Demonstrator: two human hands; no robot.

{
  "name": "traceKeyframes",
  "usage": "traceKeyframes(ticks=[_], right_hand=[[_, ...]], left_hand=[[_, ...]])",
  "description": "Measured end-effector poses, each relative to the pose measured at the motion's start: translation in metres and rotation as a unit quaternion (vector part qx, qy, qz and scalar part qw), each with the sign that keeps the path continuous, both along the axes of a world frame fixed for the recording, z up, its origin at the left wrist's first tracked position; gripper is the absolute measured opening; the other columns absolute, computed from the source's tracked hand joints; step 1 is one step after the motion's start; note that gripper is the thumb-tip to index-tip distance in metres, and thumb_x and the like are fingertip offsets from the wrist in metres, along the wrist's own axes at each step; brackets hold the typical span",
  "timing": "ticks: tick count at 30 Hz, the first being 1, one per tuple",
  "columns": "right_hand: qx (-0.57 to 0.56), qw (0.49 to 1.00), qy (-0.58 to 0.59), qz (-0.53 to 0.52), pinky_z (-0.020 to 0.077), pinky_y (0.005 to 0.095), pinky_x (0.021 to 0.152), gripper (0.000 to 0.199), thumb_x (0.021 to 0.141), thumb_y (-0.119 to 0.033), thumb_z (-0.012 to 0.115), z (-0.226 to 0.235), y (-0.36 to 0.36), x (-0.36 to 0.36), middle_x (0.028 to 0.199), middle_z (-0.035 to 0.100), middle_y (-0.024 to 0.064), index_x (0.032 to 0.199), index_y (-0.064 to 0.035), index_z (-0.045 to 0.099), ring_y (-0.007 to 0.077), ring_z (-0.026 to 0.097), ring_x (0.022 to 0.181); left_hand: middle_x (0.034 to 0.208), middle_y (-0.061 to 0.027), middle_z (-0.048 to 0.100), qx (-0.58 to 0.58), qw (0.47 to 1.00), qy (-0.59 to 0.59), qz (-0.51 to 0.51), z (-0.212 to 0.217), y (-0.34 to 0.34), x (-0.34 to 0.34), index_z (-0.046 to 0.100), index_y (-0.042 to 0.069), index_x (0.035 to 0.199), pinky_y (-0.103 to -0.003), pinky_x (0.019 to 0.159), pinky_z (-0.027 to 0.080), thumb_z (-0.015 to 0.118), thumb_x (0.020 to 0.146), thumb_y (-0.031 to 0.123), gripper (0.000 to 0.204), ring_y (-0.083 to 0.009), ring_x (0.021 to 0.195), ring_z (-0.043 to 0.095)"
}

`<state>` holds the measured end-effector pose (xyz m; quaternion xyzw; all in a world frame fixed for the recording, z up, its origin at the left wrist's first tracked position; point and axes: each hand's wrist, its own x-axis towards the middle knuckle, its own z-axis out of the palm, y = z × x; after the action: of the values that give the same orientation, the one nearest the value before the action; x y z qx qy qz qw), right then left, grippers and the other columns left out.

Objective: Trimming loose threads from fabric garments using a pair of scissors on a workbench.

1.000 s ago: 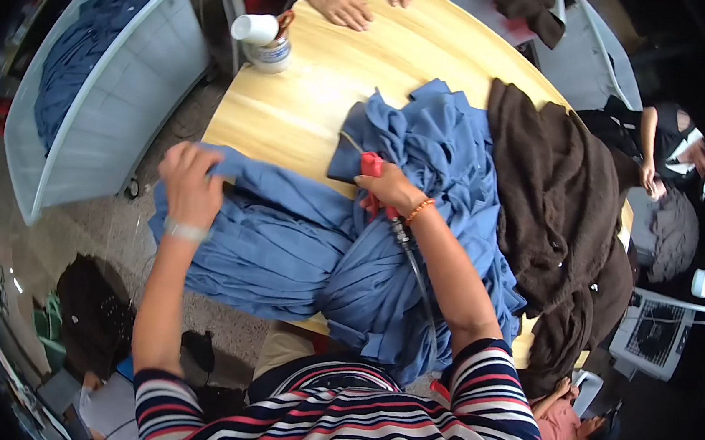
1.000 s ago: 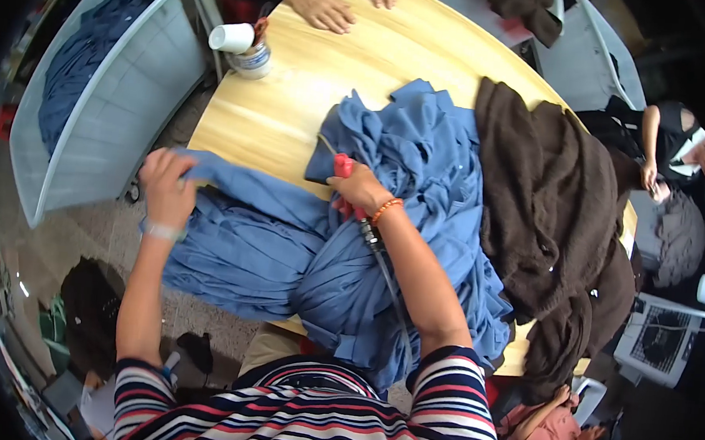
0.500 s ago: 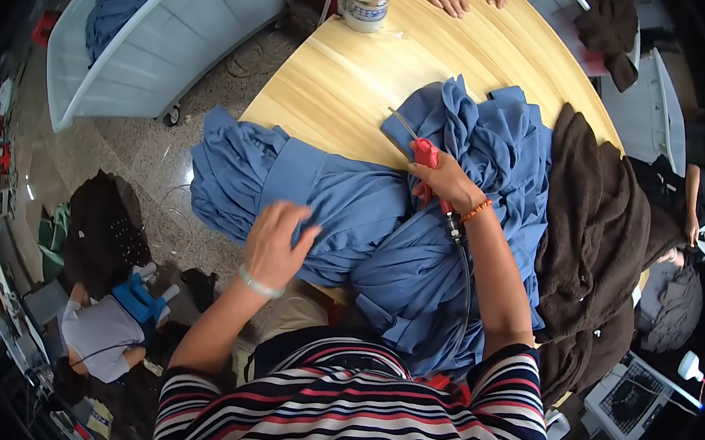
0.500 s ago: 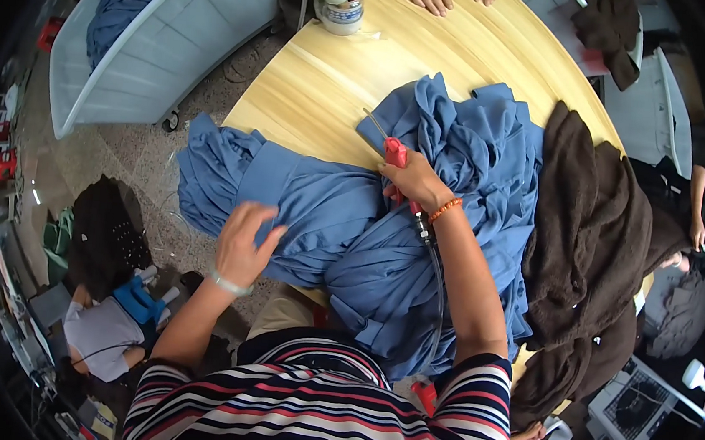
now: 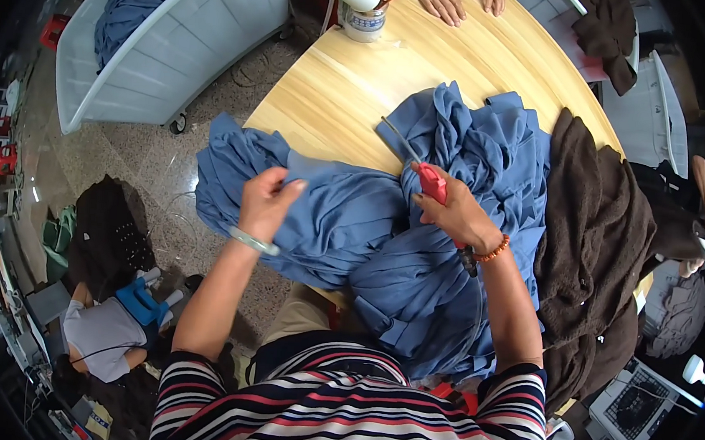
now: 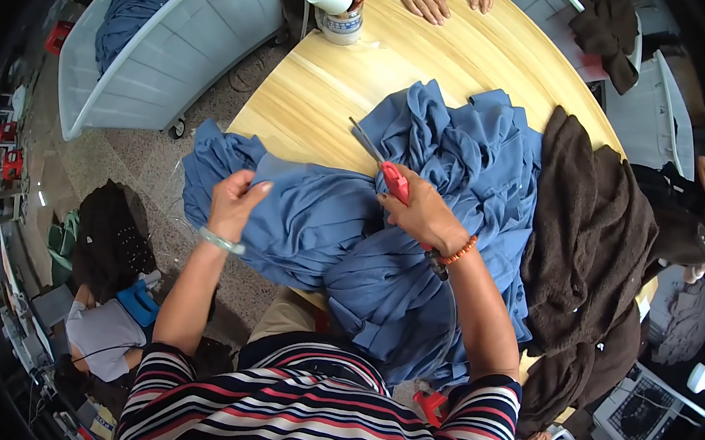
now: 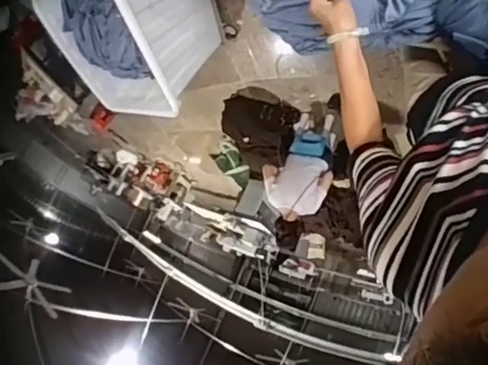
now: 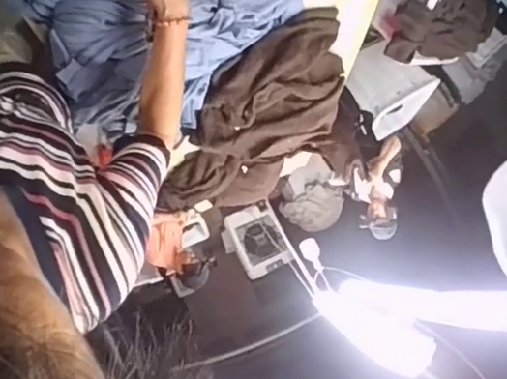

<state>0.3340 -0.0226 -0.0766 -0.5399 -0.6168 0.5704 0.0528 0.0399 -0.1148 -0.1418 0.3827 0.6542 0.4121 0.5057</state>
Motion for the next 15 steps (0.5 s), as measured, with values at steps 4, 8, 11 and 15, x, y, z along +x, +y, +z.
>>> traceKeyframes(ticks=[4,8,11,15], right_hand=[[-0.018,0.998,0.061,-0.019,0.0483,0.0232,0.063,0.048,0.093,-0.009,0.06,0.028,-0.003,0.025,0.094,0.062,0.0015,0.139,-0.0072,0.046,0.0053,0.054,0.068],[0.001,0.997,0.017,-0.07,0.0502,0.0231,0.068,0.049,0.092,-0.009,0.061,0.073,-0.015,0.053,0.121,0.061,0.0069,0.138,-0.0026,0.046,0.0059,0.056,0.08],[0.01,0.997,-0.03,-0.07,0.0504,0.0229,0.069,0.051,0.091,-0.01,0.064,0.076,-0.041,0.078,0.117,0.063,0.005,0.138,-0.0046,0.046,0.0063,0.056,0.081],[0.158,0.982,-0.099,-0.014,0.0484,0.0357,0.089,0.06,0.079,-0.014,0.076,0.048,-0.089,0.07,0.113,0.063,0.0181,0.131,-0.0021,0.049,0.0289,0.062,0.102]], left_hand=[[0.075,-0.0029,0.06,0.136,0.942,-0.155,-0.266,0.107,-0.017,0.138,0.057,0.004,0.086,-0.029,0.061,0.048,0.063,0.087,0.008,0.008,-0.0132,0.066,0.058],[0.093,-0.0151,0.058,0.139,0.867,0.072,-0.473,0.057,-0.102,0.233,0.054,0.005,0.098,-0.046,0.07,0.05,0.063,0.081,0.01,0.02,-0.0386,0.081,0.062],[0.102,-0.0157,0.055,0.092,0.851,0.131,-0.5,0.022,-0.122,0.225,0.054,0.006,0.097,-0.048,0.07,0.05,0.061,0.082,0.011,0.017,-0.0382,0.081,0.061],[0.096,-0.0158,0.053,0.11,0.875,0.014,-0.472,0.017,-0.113,0.214,0.056,0.006,0.094,-0.048,0.069,0.049,0.062,0.084,0.015,0.015,-0.0387,0.078,0.059]])
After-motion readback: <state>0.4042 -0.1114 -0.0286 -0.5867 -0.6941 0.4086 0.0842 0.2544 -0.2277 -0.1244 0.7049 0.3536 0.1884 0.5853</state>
